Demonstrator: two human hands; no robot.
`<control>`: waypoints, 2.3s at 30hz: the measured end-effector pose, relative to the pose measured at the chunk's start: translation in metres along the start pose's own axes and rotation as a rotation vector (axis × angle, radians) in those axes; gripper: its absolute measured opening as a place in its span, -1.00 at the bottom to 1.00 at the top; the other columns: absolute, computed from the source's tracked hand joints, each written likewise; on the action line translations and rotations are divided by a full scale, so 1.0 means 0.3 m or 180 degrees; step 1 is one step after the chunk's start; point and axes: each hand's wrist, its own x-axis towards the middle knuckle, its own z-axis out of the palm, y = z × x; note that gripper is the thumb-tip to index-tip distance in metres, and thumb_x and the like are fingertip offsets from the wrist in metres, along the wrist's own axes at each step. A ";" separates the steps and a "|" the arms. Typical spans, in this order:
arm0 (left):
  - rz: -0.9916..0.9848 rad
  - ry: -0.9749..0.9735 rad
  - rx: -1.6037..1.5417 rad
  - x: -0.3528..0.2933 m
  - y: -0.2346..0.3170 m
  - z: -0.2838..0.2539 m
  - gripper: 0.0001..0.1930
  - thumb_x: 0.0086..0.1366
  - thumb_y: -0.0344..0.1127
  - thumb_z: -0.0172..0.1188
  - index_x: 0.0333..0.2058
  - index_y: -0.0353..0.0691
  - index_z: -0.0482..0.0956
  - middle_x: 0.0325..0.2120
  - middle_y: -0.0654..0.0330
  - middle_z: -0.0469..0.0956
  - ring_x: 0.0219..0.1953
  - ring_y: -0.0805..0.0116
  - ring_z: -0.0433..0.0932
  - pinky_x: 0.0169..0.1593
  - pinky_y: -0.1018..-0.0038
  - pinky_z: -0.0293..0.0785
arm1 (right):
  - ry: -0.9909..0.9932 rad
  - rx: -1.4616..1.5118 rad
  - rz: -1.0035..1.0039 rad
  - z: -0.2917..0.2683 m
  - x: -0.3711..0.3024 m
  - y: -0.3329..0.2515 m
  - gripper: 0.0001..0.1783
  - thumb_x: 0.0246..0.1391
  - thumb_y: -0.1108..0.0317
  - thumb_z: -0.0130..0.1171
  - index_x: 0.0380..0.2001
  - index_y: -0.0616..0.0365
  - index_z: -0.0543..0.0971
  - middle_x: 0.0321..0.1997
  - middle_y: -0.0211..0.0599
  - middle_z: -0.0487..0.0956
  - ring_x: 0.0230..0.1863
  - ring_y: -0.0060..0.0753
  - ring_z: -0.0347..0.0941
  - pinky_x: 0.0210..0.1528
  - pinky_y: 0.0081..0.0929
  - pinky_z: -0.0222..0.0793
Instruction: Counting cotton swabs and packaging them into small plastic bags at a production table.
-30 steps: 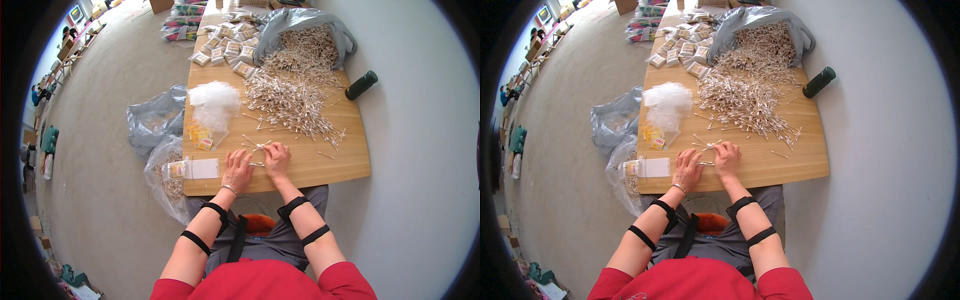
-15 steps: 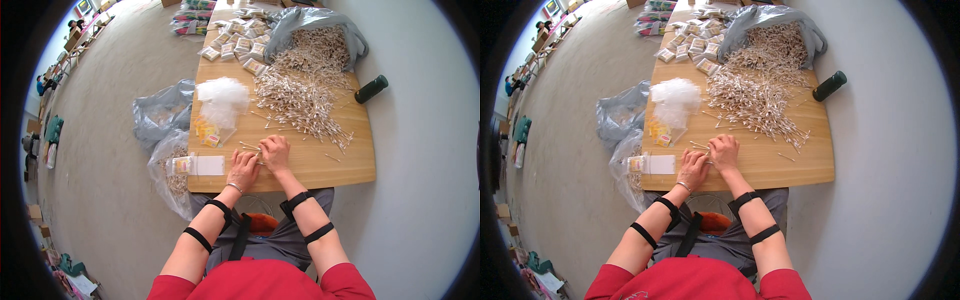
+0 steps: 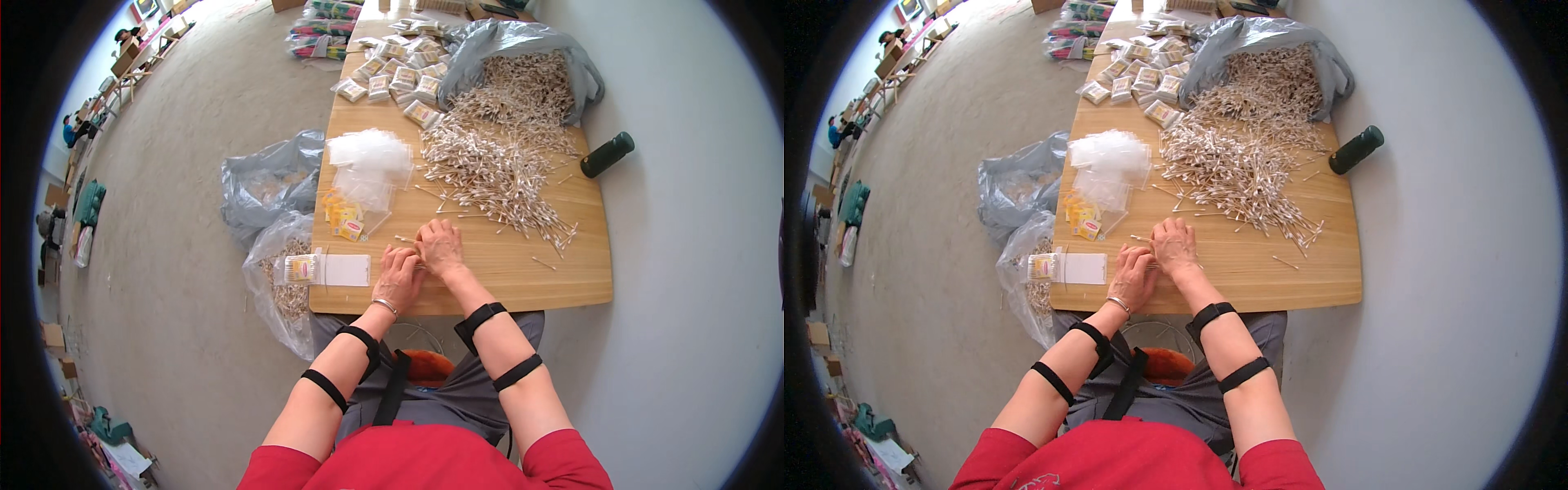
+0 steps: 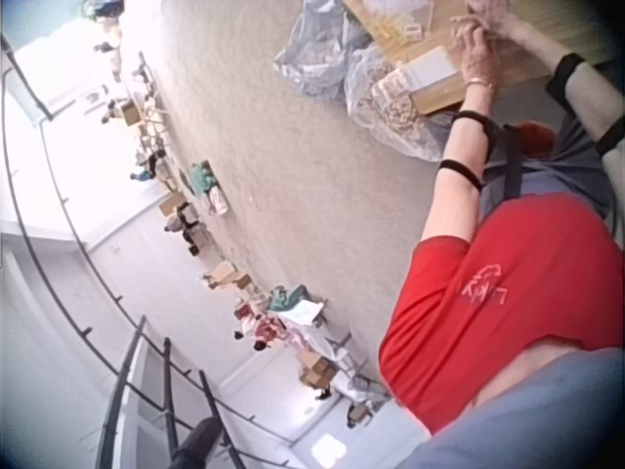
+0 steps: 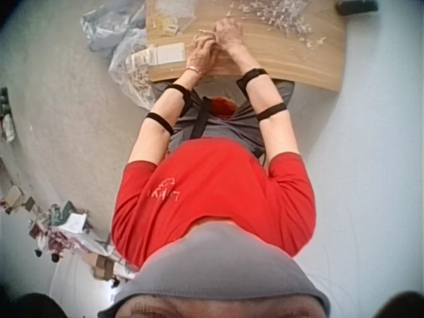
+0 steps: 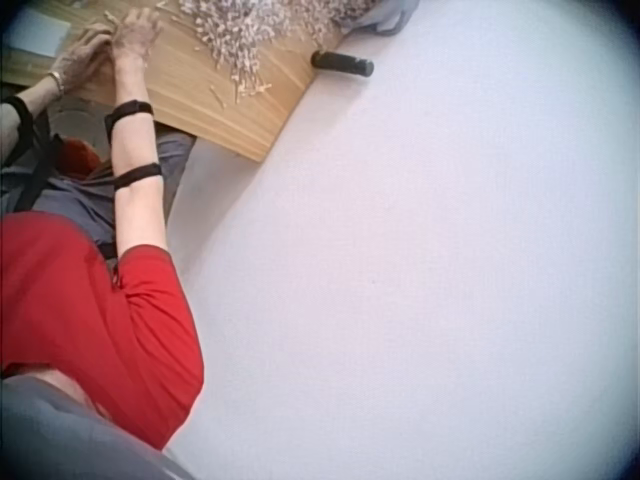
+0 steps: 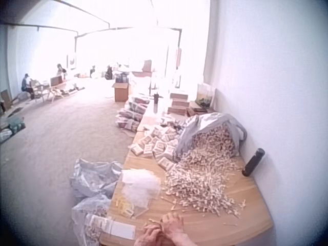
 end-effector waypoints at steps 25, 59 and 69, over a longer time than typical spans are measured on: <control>-0.0215 0.0448 -0.0622 0.026 0.002 -0.041 -0.79 0.12 -0.37 0.20 -0.23 -0.23 0.51 -0.17 0.05 0.48 -0.03 0.05 0.38 0.04 0.25 0.30 | 0.0891 0.2364 0.0745 -0.057 -0.186 -0.012 -0.91 -0.04 0.40 0.18 -0.45 0.18 0.54 -0.44 -0.22 0.54 -0.34 -0.18 0.43 -0.24 -0.28 0.34; 0.0239 -0.2480 -0.0112 -0.092 0.144 -0.114 -0.60 0.09 -0.34 0.15 -0.04 -0.09 0.45 -0.23 0.06 0.51 -0.09 0.11 0.46 -0.08 0.29 0.43 | 0.0870 0.0944 0.0616 -0.045 -0.257 0.054 -0.88 0.01 0.31 0.16 -0.48 0.10 0.58 -0.38 -0.32 0.49 -0.24 -0.15 0.38 -0.12 -0.26 0.30; -0.0124 -0.0012 -0.0185 -0.021 -0.027 -0.039 -0.76 -0.01 -0.41 0.27 -0.29 -0.22 0.55 -0.19 0.12 0.47 -0.05 0.06 0.38 0.08 0.22 0.28 | 0.1244 0.0423 0.0847 -0.007 -0.236 0.083 -0.88 -0.17 0.29 0.31 -0.48 -0.06 0.59 -0.19 -0.46 0.40 -0.07 -0.26 0.29 -0.06 -0.24 0.27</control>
